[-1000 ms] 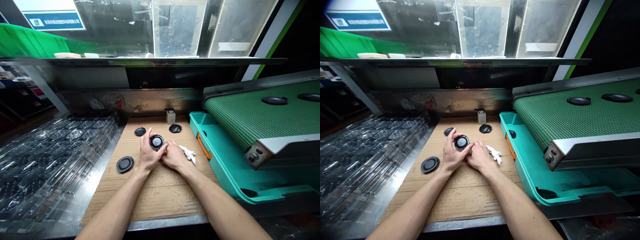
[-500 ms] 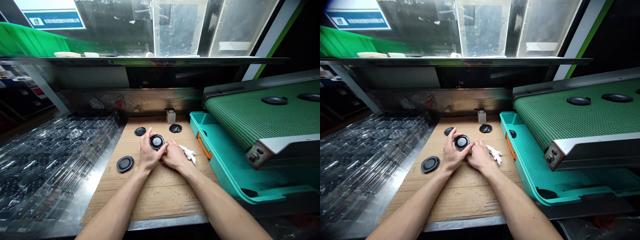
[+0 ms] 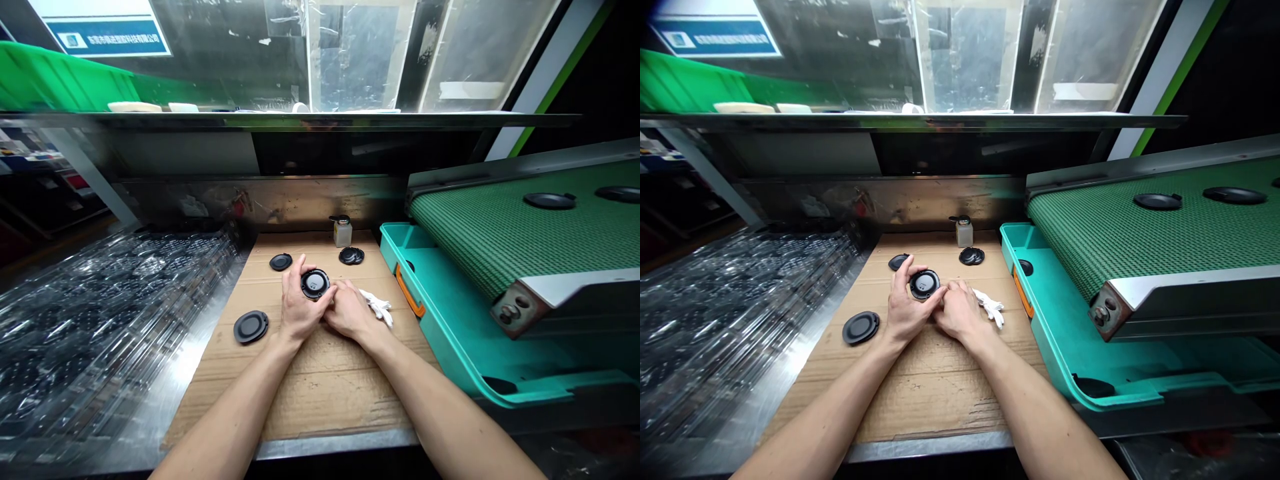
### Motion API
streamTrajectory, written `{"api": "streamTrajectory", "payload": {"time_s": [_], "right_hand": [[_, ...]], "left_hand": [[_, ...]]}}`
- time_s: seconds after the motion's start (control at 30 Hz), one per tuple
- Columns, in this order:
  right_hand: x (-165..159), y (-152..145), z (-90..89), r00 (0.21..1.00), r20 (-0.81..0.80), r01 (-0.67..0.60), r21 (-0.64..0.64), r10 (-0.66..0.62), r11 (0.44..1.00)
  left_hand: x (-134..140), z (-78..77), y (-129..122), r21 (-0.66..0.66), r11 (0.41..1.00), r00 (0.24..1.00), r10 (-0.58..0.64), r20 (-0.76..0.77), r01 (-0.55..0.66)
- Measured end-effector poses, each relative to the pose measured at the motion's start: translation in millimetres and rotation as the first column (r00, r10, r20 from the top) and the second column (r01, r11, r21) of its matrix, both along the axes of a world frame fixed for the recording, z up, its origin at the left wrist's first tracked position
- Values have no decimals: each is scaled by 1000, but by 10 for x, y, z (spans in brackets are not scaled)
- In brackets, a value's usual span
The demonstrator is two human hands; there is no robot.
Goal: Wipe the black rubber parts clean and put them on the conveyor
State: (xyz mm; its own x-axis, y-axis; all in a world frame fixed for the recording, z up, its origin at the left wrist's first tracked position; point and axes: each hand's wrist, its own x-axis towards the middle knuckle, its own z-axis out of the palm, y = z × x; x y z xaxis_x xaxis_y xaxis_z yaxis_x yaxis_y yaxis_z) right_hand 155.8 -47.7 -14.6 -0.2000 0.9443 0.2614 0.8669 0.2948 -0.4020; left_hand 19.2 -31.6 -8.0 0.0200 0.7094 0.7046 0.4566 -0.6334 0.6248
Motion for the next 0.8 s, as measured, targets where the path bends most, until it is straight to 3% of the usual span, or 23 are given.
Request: {"api": "streamTrajectory", "payload": {"time_s": [0.8], "right_hand": [[-1,-18,34,1000,-1,0,-30,0,1000]], "left_hand": [[9,-16,4,-4,1000,1000,5,22,-5]]}}
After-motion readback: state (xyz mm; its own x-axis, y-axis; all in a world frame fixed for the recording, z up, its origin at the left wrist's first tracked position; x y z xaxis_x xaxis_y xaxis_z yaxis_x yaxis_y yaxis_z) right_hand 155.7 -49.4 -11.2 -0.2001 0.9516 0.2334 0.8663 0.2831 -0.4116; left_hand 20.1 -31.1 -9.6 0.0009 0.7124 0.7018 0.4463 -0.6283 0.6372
